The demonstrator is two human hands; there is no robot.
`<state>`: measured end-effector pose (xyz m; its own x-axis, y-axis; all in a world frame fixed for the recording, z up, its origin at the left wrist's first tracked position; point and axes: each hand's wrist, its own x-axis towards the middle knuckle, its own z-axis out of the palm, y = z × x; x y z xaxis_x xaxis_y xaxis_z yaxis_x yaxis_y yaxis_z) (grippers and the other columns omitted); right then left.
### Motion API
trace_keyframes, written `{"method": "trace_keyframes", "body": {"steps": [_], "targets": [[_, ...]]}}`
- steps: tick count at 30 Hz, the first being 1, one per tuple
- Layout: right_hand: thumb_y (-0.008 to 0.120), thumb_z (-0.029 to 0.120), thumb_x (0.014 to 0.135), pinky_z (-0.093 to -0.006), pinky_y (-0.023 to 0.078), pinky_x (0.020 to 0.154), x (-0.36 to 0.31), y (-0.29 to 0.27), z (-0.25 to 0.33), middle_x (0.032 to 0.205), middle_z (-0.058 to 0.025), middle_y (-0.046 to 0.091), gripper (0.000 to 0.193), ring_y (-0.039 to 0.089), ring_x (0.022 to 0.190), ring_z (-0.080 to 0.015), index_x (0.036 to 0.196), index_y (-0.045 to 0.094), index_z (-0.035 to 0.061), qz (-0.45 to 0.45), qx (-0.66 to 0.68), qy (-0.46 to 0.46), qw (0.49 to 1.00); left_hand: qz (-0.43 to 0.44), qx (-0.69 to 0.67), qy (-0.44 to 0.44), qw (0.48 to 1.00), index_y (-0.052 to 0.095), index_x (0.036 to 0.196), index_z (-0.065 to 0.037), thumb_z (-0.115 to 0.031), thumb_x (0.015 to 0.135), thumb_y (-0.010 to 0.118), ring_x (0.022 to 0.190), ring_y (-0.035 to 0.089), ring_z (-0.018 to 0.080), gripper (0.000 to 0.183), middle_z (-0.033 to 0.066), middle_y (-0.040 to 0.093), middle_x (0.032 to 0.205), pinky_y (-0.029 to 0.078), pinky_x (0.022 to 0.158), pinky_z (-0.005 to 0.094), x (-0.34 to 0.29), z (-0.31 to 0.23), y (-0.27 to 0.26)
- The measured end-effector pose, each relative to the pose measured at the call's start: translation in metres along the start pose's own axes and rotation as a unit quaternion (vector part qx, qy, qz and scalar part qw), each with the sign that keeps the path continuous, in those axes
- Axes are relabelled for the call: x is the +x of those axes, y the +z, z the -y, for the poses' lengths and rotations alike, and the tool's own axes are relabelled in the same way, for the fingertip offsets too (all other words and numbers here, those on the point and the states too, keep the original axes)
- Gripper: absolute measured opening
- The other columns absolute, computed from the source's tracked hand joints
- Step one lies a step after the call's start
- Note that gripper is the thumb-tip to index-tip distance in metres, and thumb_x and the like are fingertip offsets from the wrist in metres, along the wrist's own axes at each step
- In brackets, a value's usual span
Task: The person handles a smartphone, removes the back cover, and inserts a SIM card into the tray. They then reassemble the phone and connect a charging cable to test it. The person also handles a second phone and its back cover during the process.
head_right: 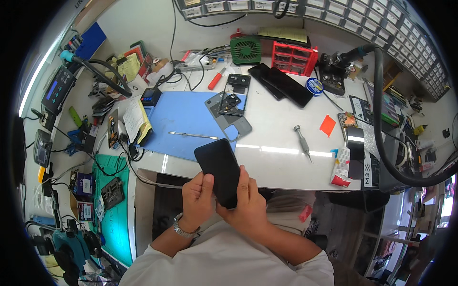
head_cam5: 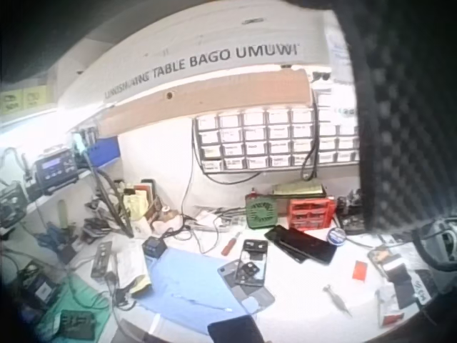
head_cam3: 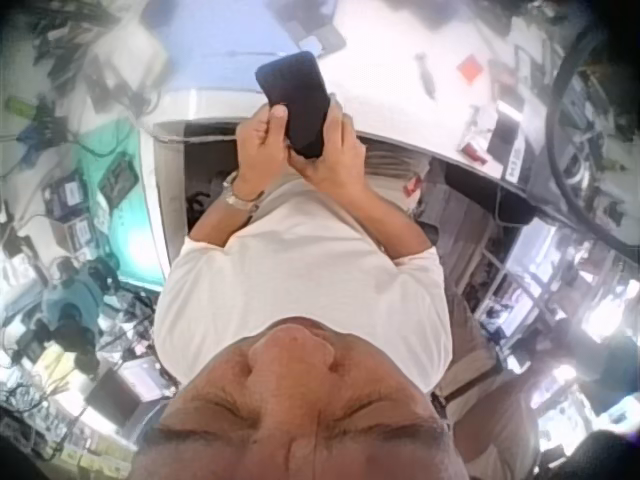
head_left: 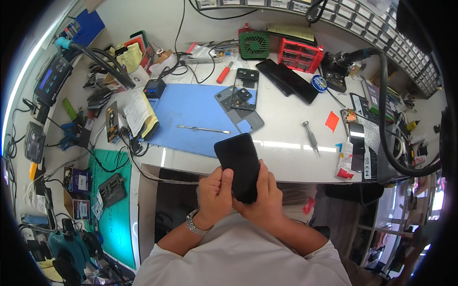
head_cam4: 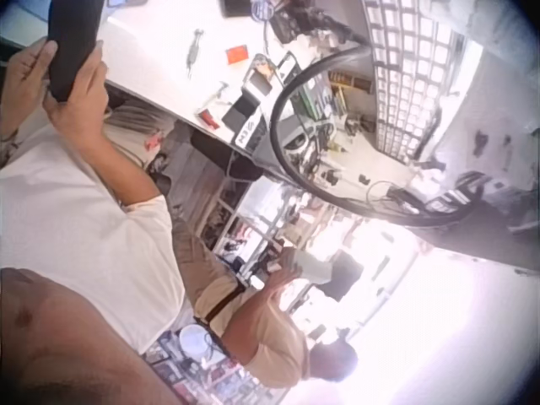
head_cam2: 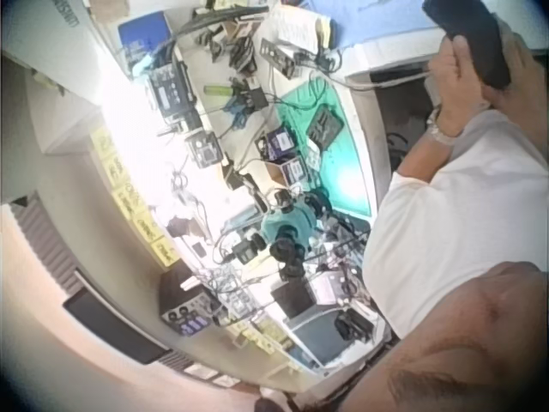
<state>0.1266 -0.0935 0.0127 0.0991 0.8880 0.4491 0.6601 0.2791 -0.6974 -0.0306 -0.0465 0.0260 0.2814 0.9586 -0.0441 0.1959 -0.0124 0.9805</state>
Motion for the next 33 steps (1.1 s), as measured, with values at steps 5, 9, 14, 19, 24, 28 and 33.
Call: {"method": "trace_keyframes", "body": {"steps": [5,9,14,19,24,28,33], "targets": [[0.091,0.010,0.070,-0.0386,0.061,0.070,0.010,-0.011,-0.001,0.119,-0.0228,0.063,0.108,0.071,0.088,-0.0362,0.162,0.037,-0.0093,0.005,-0.005,-0.029,1.000,-0.039,-0.267,-0.010,0.963,0.067,0.125,0.001,-0.025,0.119,0.052,0.085,0.058,0.0012,0.030,-0.0016,0.071,0.101,0.047,0.071,0.0213,-0.002,0.016,0.017],[0.090,0.010,0.073,-0.0386,0.060,0.074,0.008,-0.004,-0.006,0.118,-0.0226,0.061,0.109,0.069,0.091,-0.0369,0.164,0.034,-0.0089,0.020,0.023,-0.027,0.999,-0.006,-0.217,0.030,0.976,0.059,0.146,0.005,-0.012,0.115,0.056,0.102,0.065,0.0067,0.035,0.0056,0.074,0.119,0.051,0.089,0.0227,-0.005,0.011,0.007],[0.087,0.010,0.079,-0.0398,0.061,0.071,-0.005,0.002,-0.004,0.115,-0.0226,0.061,0.105,0.068,0.091,-0.0365,0.165,0.030,-0.0100,0.029,-0.009,-0.059,0.998,-0.015,-0.204,0.044,0.978,0.061,0.144,0.008,0.003,0.108,0.063,0.110,0.071,0.0149,0.037,0.0137,0.076,0.127,0.057,0.094,0.0273,-0.004,0.018,0.004],[0.085,0.011,0.082,-0.0423,0.060,0.075,-0.004,0.006,-0.004,0.116,-0.0238,0.060,0.103,0.067,0.095,-0.0389,0.166,0.029,-0.0092,0.012,-0.016,-0.078,0.997,-0.027,-0.225,0.044,0.973,0.062,0.142,0.008,-0.004,0.108,0.068,0.106,0.073,0.0160,0.037,0.0132,0.077,0.125,0.059,0.090,0.0285,-0.005,0.020,0.003],[0.090,0.016,0.088,-0.0372,0.060,0.087,0.015,-0.011,0.008,0.118,-0.0225,0.065,0.089,0.072,0.097,-0.0324,0.161,0.043,-0.0029,0.063,0.134,0.073,0.986,-0.061,-0.224,0.077,0.970,0.062,0.141,0.007,-0.010,0.107,0.072,0.106,0.071,0.0133,0.040,0.0105,0.077,0.121,0.055,0.093,0.0251,-0.006,0.024,-0.003],[0.075,-0.004,0.099,-0.0337,0.056,0.098,0.006,-0.003,-0.017,0.126,-0.0146,0.070,0.058,0.068,0.116,-0.0188,0.150,0.046,-0.0022,0.077,0.337,0.127,0.930,-0.068,-0.197,0.080,0.975,0.059,0.146,0.007,-0.010,0.106,0.073,0.114,0.066,0.0123,0.046,0.0103,0.070,0.135,0.051,0.100,0.0273,0.001,0.007,-0.004],[0.066,-0.010,0.102,-0.0302,0.055,0.096,-0.003,-0.010,-0.026,0.129,-0.0117,0.065,0.045,0.065,0.112,-0.0143,0.141,0.047,0.0009,0.034,0.518,0.225,0.824,-0.207,-0.077,0.455,0.863,0.061,0.145,-0.010,-0.039,0.106,0.069,0.129,0.057,0.0333,0.049,0.0195,0.041,0.164,0.049,0.104,0.0552,-0.012,-0.082,-0.044]]}}
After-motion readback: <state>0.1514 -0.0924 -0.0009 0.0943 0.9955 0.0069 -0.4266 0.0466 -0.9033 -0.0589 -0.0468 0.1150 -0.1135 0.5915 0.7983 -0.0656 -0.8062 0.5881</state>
